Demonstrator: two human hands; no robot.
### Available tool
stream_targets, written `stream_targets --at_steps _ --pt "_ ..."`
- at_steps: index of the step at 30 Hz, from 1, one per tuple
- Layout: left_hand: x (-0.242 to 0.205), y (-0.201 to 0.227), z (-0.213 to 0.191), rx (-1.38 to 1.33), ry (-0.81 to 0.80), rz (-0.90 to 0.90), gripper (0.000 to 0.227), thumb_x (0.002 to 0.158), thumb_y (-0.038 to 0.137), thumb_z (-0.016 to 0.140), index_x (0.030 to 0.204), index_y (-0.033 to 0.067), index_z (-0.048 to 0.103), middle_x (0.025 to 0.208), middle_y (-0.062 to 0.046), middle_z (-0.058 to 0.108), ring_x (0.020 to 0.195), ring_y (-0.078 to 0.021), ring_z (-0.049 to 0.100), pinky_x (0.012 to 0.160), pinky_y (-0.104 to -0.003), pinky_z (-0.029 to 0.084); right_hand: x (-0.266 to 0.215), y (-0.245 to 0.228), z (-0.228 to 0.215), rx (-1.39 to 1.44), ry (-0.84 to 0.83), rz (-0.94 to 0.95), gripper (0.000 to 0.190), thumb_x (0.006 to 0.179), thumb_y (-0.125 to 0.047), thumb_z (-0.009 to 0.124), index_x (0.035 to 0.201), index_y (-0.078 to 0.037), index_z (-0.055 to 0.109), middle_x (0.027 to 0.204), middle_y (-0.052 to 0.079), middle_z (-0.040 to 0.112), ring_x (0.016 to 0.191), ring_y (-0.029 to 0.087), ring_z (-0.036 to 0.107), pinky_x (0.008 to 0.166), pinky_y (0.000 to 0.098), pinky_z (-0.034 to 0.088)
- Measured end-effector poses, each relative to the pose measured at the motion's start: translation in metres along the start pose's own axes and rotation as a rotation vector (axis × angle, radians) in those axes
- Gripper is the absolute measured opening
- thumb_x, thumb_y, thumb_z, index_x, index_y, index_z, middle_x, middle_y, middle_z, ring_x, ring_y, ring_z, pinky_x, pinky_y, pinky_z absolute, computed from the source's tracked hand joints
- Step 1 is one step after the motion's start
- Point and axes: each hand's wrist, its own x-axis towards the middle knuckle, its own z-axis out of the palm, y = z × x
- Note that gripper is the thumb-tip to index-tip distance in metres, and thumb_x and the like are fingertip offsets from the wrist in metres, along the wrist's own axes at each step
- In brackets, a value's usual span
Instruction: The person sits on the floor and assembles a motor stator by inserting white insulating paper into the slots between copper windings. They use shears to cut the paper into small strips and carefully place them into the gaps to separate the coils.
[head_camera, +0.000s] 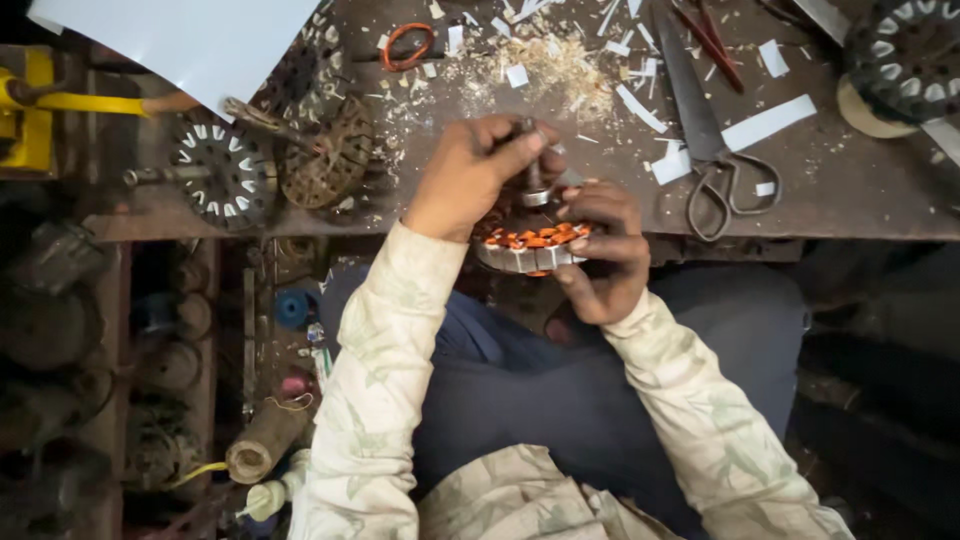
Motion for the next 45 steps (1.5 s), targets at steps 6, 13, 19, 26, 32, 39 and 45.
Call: stream_targets --at_steps 6,13,19,26,32,39,45 --pt "-0.011 0.027 0.019 0.447 0.273 0.309 0.02 0.094 0.011 0.073 0.11 -0.0004 0.077 0.09 -0.008 0.08 0.075 -0.0116 0.072 0.071 -0.026 0.057 0.008 0.0 -0.019 -0.269 0.061 0.048 0.027 0.099 -0.02 0.068 0.116 -0.001 0.06 0.13 0.023 0.057 0.124 0.038 0.059 0.112 0.053 0.044" --pt "-0.005 0.02 0.03 0.495 0.442 0.478 0.022 0.092 0.012 0.076 0.113 0.0033 0.076 0.099 -0.007 0.081 0.087 -0.0105 0.074 0.08 -0.025 0.059 0.003 0.005 -0.034 -0.44 0.249 0.196 0.014 0.102 -0.003 0.065 0.115 -0.001 0.062 0.125 0.018 0.065 0.118 0.033 0.065 0.101 0.0392 0.052" --pt "-0.001 0.003 0.033 0.653 0.518 0.449 0.026 0.089 0.017 0.08 0.112 0.0052 0.077 0.101 -0.01 0.08 0.091 -0.0109 0.078 0.08 -0.026 0.059 0.008 0.002 -0.037 -0.52 0.226 0.11 0.019 0.093 0.007 0.067 0.11 0.0 0.063 0.118 0.018 0.066 0.11 0.033 0.065 0.097 0.0409 0.053" --pt "-0.009 0.016 0.025 0.594 0.404 0.493 0.041 0.087 0.018 0.085 0.123 0.0035 0.07 0.112 -0.011 0.078 0.104 -0.0166 0.075 0.093 -0.03 0.057 0.001 0.003 -0.076 -0.931 0.21 0.324 0.019 0.099 -0.001 0.069 0.117 -0.001 0.067 0.128 0.023 0.06 0.119 0.042 0.056 0.103 0.0482 0.048" --pt "-0.067 -0.059 0.027 0.463 0.8 0.681 0.039 0.095 0.01 0.079 0.129 0.0013 0.062 0.124 -0.012 0.072 0.115 -0.0208 0.069 0.106 -0.035 0.053 -0.032 0.025 -0.11 -1.152 -0.022 0.579 0.026 0.102 -0.017 0.073 0.119 0.001 0.064 0.124 0.03 0.054 0.117 0.051 0.05 0.098 0.0599 0.041" --pt "-0.114 -0.132 0.052 0.758 0.532 0.692 0.017 0.092 0.01 0.077 0.108 0.0071 0.071 0.102 -0.008 0.075 0.094 -0.0266 0.07 0.084 -0.037 0.053 -0.029 0.018 -0.118 -1.191 -0.151 0.545 0.044 0.088 -0.016 0.077 0.129 -0.005 0.068 0.114 0.024 0.06 0.108 0.046 0.056 0.093 0.0565 0.044" --pt "-0.104 -0.121 0.06 0.893 0.299 0.819 0.022 0.092 0.007 0.078 0.111 0.0062 0.068 0.105 -0.008 0.073 0.096 -0.0276 0.069 0.087 -0.041 0.053 -0.025 -0.017 -0.121 -0.825 0.092 0.635 0.046 0.094 -0.013 0.082 0.137 -0.006 0.065 0.102 0.017 0.068 0.089 0.033 0.068 0.082 0.0427 0.056"
